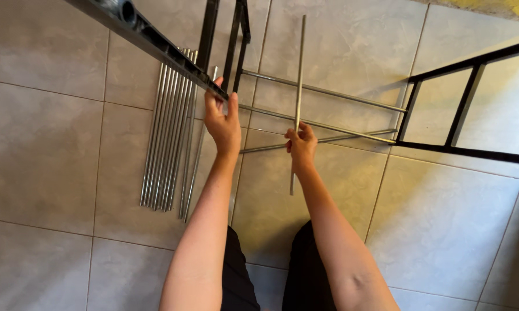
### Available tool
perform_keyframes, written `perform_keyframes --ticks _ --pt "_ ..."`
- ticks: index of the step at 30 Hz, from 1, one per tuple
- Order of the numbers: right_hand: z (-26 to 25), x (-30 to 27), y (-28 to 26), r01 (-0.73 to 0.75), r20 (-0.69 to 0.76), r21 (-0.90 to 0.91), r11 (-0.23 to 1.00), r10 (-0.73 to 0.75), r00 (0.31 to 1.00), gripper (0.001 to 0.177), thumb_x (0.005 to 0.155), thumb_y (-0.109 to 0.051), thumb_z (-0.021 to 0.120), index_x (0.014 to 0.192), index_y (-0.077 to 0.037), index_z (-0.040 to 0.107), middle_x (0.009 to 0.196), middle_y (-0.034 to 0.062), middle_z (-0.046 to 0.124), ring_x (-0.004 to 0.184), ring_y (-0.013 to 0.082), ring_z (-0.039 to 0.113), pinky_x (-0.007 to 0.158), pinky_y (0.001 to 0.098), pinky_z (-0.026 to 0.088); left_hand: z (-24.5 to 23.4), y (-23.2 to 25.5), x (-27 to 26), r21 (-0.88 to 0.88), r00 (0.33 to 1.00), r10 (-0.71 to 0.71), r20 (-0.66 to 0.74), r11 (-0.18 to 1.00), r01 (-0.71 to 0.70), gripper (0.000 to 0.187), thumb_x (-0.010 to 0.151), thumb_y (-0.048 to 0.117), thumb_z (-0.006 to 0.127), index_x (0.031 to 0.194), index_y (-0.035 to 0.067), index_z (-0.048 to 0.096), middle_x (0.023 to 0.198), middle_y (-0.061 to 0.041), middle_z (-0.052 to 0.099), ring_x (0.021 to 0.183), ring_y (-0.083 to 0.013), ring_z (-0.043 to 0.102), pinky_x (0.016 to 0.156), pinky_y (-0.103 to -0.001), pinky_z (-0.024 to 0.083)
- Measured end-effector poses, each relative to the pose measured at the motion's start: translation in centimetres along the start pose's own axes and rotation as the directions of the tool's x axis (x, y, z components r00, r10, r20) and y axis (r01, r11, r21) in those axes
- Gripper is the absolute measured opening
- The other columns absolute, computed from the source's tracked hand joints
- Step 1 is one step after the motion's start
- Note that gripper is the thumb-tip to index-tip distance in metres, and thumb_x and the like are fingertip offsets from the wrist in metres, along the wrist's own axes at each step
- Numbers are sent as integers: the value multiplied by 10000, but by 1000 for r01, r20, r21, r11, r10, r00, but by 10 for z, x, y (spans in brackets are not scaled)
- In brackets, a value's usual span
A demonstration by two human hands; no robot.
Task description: The person assembles a metal shelving unit by inserting multiple metal rods into the side frames. They repeatedly pick up rods, align them with the frame slots, and push them into place. The person also wipes the frame with a cloth at the end.
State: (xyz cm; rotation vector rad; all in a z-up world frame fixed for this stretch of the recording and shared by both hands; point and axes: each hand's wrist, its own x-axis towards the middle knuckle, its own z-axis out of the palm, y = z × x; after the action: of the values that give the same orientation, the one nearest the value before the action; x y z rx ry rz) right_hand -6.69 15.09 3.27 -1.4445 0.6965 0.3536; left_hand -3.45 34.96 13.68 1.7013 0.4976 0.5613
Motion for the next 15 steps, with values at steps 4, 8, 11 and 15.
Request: perform_keyframes --ticks 4,8,11,15 --pt "32 -17 -2 -111 17 122 986 110 994 269 1015 -263 651 1102 -9 654 729 65 628 495 107 516 425 260 391 -1 -8 -26 56 979 -196 -52 978 199 526 1020 181 676 1489 66 469 1359 -116 627 1288 -254 631 1099 -388 536" --pt "56 -53 9 -157 110 307 939 129 986 194 1010 -207 665 1057 -19 651 776 53 647 616 127 599 544 277 487 -16 -17 -73 175 987 -158 14 973 153 565 988 178 688 1488 21 474 1426 -179 619 1266 -302 636 1010 -397 529" --pt "66 -102 21 -233 164 415 879 179 970 172 1012 -182 637 1078 -23 653 864 44 668 746 126 626 654 271 517 -43 -17 -106 229 882 -426 199 896 381 373 979 264 681 1304 82 651 1193 -126 749 1084 -251 726 897 -359 564" --pt "77 -183 37 -307 136 359 881 276 951 174 1010 -182 601 1101 -38 634 951 64 690 799 134 633 694 281 523 -103 -10 -139 330 822 -509 255 845 420 281 966 320 661 1153 125 737 991 -104 794 916 -245 773 786 -356 586"
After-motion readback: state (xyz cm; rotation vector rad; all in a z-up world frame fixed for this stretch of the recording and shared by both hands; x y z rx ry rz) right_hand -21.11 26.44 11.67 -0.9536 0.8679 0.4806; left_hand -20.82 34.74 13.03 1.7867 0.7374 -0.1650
